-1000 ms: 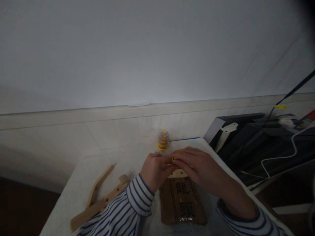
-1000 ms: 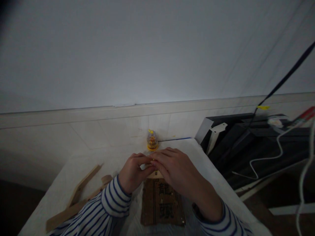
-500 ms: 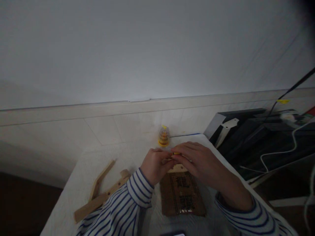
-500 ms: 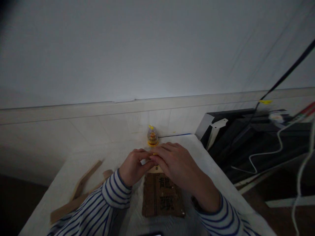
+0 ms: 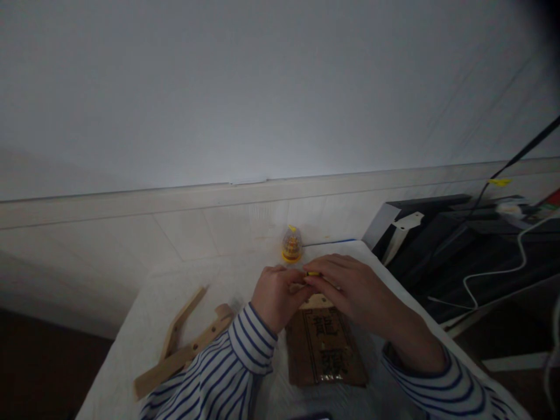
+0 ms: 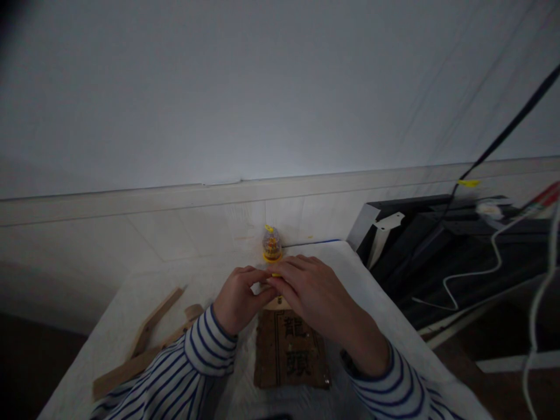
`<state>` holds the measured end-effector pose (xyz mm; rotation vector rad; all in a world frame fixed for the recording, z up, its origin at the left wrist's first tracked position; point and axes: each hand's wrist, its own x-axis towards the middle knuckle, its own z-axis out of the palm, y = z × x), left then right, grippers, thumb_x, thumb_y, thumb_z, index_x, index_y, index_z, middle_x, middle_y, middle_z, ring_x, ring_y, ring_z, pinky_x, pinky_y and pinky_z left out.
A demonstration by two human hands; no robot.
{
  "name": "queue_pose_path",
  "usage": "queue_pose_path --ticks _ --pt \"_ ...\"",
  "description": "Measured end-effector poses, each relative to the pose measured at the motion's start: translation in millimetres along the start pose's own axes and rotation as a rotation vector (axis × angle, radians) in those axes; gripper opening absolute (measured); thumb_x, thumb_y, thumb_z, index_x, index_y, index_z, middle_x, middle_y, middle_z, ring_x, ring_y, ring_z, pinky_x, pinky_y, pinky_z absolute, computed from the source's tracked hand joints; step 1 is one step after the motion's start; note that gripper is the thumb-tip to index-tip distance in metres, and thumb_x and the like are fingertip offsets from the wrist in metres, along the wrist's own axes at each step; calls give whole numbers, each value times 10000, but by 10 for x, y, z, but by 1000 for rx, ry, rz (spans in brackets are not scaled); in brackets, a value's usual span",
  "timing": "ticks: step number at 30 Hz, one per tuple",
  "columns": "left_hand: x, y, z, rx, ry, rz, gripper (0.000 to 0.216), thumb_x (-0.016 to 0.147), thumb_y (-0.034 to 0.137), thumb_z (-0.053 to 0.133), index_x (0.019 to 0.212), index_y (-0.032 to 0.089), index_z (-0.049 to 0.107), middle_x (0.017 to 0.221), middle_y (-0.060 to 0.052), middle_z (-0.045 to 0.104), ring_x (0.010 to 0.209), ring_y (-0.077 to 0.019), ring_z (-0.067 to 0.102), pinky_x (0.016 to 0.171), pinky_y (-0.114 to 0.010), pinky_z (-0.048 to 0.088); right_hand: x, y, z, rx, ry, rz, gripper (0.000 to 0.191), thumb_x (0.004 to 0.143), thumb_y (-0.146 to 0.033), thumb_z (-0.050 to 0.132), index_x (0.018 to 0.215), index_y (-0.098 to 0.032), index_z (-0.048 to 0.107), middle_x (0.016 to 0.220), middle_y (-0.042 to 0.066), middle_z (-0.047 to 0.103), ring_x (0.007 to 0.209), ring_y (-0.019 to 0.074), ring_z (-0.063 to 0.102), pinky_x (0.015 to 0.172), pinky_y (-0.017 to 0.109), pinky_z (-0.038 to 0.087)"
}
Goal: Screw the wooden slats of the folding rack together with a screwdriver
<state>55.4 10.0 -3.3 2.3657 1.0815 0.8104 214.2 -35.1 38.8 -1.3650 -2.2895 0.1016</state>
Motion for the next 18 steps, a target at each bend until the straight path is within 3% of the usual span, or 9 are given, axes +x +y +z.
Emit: queue_pose_path --ticks 8,18 --pt "12 -17 9 -4 -3 11 74 735 248 667 751 187 706 683 -26 683 659 -165 605 674 -273 433 -39 -9 -18 -23 22 -7 315 881 -251 472 1178 -152 512 1127 100 608 1016 216 547 869 398 449" --pt "17 -4 -6 -37 -21 50 80 753 254 652 767 197 707 667 -13 687 655 -156 608 659 -250 431 -29 -46 -57 -56 1 -19 233 878 -175 441 1058 -150 586 1045 83 648 952 207 574 853 394 454"
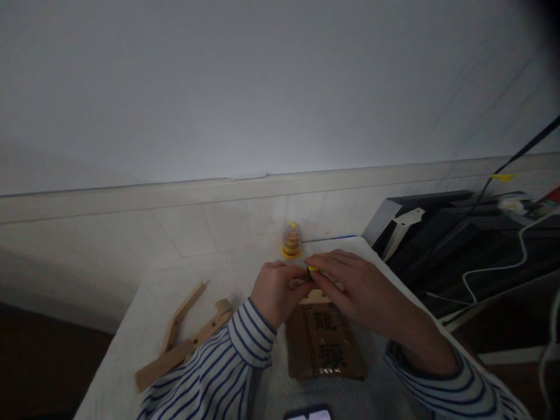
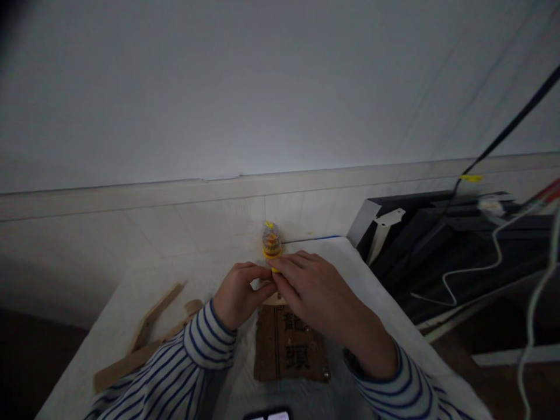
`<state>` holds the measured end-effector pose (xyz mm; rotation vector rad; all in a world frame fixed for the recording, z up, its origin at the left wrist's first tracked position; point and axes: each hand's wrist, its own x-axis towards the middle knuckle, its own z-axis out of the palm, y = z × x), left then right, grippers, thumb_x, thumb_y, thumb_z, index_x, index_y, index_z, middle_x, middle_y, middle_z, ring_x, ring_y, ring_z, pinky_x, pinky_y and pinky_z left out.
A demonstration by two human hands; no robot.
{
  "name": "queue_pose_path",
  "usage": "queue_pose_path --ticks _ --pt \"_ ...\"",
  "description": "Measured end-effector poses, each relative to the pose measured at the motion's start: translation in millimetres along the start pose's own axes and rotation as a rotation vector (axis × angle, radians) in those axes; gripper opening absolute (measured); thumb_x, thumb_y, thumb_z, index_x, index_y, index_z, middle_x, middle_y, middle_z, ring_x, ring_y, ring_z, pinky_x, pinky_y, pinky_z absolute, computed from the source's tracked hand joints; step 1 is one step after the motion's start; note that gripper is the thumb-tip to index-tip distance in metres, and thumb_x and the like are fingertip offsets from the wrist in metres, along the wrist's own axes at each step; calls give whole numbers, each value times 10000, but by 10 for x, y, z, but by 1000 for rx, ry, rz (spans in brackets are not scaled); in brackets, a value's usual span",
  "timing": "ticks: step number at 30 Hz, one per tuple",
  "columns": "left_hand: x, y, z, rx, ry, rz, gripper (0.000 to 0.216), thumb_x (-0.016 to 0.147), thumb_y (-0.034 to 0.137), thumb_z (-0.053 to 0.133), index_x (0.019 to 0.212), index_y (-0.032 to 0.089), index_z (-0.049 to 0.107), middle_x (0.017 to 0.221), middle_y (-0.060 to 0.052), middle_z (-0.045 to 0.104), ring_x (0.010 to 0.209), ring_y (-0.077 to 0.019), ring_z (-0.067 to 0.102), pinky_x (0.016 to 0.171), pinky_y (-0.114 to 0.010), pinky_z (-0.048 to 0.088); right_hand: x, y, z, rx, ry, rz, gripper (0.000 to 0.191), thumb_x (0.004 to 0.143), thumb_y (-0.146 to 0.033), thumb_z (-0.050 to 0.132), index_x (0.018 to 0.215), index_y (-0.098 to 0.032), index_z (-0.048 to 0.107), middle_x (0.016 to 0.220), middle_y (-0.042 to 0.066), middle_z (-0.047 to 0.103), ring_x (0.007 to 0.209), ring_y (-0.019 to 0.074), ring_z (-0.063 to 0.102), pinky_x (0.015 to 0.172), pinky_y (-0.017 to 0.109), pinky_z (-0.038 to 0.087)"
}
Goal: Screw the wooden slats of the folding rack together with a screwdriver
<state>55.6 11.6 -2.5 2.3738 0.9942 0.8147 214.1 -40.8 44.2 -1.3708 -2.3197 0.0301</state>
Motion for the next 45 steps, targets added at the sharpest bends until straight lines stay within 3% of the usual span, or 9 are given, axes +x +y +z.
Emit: queue_pose_path --ticks 45 --pt "-20 -42 -9 15 -26 11 131 774 304 626 730 204 699 647 -9 684 632 -145 613 667 -247 440 5 -28 44 -19 17 -19 216 880 -202 434 1015 -186 601 987 74 669 889 210 602 784 403 477"
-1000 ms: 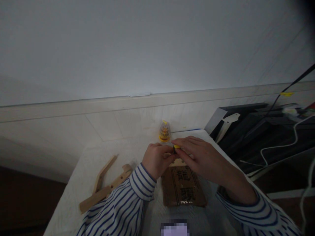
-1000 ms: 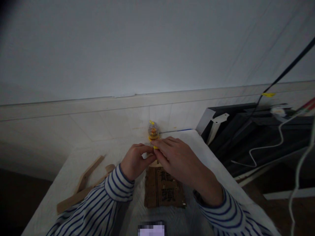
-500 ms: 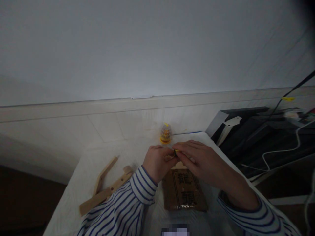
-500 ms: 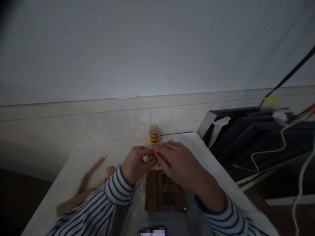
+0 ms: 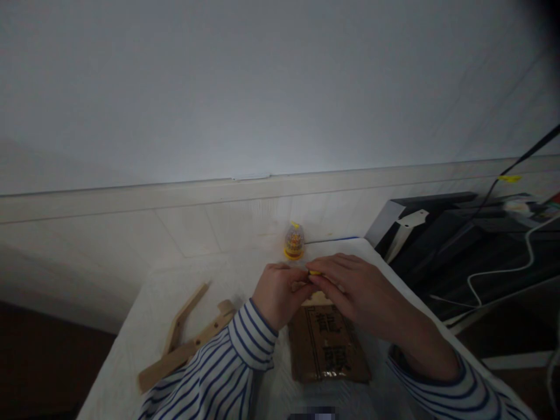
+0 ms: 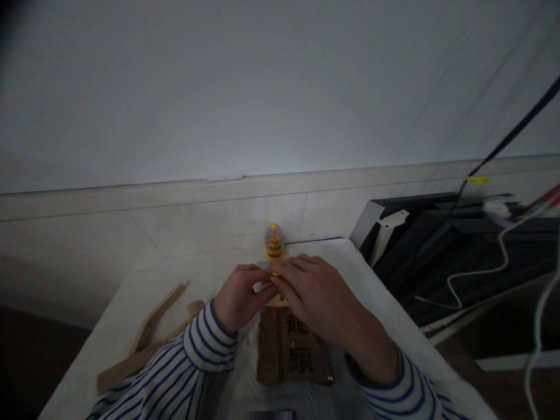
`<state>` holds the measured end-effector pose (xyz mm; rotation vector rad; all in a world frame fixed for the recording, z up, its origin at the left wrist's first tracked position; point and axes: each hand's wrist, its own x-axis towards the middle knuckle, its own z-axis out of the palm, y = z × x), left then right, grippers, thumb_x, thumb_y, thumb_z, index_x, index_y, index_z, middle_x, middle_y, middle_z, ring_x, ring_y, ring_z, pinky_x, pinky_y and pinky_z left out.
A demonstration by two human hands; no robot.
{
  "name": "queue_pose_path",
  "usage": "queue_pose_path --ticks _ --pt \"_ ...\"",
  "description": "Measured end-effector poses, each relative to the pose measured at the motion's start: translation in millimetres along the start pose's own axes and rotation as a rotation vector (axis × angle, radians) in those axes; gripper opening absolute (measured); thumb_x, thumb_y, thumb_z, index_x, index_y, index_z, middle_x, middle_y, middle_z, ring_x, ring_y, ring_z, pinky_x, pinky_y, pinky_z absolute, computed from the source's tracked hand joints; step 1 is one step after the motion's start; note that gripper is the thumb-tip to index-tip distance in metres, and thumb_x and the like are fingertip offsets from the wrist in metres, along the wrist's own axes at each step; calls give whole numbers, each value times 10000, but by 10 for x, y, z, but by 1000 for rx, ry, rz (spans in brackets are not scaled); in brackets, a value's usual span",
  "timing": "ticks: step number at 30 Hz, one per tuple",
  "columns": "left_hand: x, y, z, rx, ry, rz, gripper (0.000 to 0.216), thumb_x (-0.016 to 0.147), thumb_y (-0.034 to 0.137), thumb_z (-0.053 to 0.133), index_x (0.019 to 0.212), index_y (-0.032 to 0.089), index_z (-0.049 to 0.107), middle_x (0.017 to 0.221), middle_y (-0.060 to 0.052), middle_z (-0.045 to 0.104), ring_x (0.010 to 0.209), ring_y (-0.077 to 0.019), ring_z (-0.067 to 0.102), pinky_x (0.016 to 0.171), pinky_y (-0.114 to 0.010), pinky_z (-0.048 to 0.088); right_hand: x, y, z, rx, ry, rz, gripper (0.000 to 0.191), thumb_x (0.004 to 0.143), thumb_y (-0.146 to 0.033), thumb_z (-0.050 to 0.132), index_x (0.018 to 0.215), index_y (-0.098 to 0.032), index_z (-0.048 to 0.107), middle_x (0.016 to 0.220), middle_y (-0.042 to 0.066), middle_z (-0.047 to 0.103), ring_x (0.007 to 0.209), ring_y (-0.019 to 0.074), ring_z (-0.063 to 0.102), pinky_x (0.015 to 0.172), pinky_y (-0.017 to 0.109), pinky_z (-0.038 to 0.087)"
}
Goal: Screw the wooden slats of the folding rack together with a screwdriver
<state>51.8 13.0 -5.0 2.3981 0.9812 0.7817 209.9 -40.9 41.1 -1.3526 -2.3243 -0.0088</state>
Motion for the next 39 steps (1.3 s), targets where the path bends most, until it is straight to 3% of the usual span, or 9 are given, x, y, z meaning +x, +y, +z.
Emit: queue_pose_path --ticks 13,22,28,34,39 --pt "-4 -6 -20 4 -14 13 149 787 281 606 705 189 689 625 -12 660 614 -140 600 624 -230 434 6 5 18 6 13 1 202 871 -200 454 1015 -186 595 977 73 666 882 204 603 769 389 483" --pt "5 11 -25 -51 98 4 91 718 229 674 804 218 702 743 -7 703 708 -163 633 720 -257 447 19 -1 8 24 1 38 202 871 -186 461 1024 -183 593 994 75 662 905 219 594 796 410 472" --pt "-4 49 -28 -80 98 -17 93 724 198 675 808 220 707 727 2 708 699 -153 634 715 -245 447 11 12 -7 41 -14 58 200 880 -204 460 1021 -176 599 993 73 660 916 218 591 816 404 465" --pt "-4 62 -18 -66 86 -21 49 723 233 678 757 211 706 706 4 707 688 -164 634 713 -266 442 -23 27 -92 93 22 47 317 885 -228 448 1188 -172 524 1112 96 624 1014 210 561 858 388 461" --pt "-1 78 -15 -65 96 -13 42 708 207 682 742 205 707 674 3 698 656 -152 628 689 -241 448 -4 19 -77 121 -4 15 277 884 -179 431 1097 -201 607 1031 66 666 941 194 592 846 386 463"
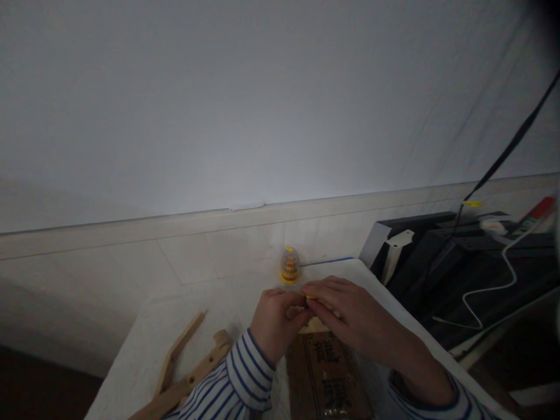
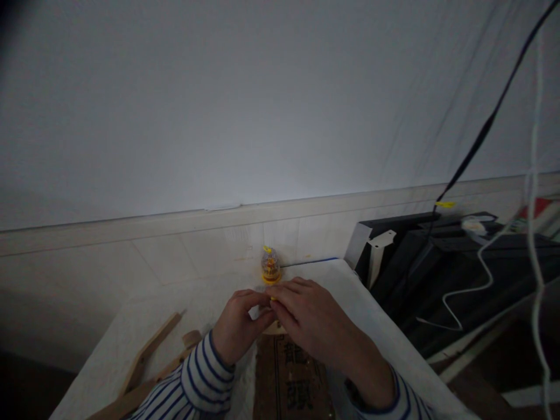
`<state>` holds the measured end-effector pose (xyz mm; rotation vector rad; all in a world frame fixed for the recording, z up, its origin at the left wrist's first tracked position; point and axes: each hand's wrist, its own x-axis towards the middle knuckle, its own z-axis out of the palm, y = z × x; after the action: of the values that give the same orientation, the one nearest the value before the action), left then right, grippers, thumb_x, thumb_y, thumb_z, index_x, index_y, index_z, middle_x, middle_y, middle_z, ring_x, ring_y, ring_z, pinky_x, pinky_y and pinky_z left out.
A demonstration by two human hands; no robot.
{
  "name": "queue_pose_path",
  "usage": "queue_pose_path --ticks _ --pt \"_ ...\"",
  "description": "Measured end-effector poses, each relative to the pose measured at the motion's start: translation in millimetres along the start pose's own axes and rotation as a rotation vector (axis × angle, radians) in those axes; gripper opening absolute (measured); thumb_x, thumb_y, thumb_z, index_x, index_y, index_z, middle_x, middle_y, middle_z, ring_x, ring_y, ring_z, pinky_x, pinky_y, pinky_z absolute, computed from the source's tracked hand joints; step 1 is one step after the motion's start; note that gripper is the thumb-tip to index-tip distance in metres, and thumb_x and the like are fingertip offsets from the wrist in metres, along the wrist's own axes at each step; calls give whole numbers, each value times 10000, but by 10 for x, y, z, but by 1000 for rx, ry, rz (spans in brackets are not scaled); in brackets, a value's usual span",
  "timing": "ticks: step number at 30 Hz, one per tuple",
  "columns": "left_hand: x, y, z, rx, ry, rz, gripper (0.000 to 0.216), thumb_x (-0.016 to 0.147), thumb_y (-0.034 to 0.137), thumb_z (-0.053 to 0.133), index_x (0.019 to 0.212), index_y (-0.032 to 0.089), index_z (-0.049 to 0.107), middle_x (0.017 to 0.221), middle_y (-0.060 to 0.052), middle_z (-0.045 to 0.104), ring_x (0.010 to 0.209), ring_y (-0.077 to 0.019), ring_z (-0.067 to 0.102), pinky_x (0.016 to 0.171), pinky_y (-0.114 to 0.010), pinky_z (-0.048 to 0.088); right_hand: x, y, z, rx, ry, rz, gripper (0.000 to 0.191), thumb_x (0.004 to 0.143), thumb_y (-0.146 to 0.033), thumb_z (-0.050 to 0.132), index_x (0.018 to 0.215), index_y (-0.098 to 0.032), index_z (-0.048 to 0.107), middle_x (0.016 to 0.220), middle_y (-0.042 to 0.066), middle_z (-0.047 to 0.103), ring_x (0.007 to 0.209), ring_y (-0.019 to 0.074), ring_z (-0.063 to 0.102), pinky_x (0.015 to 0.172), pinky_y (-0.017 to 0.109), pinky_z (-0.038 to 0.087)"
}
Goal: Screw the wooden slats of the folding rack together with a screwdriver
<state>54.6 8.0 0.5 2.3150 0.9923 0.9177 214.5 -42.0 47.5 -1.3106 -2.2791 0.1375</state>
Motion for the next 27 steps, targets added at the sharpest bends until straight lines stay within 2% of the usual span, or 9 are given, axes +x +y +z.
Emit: queue_pose_path --ticks 8,16,27 --pt "-7 -1 36 56 48 -36 80 666 226 726 724 180 696 687 -17 696 684 -183 635 701 -278 442 26 2 37 8 -12 22 271 875 -183 456 1096 -201 612 1044 61 664 942 200 592 849 386 456" --pt "-4 -16 32 50 24 -2 33 697 217 704 703 185 699 649 -4 683 638 -154 617 686 -256 431 11 7 53 16 -2 12 261 880 -186 452 1087 -203 610 1040 55 666 930 198 594 843 390 451" --pt "-12 -34 26 37 2 46 76 739 243 670 693 186 694 634 -1 675 631 -146 610 671 -237 431 13 -20 27 -11 -10 36 242 874 -198 458 1044 -204 630 1007 49 677 908 197 606 817 385 464"
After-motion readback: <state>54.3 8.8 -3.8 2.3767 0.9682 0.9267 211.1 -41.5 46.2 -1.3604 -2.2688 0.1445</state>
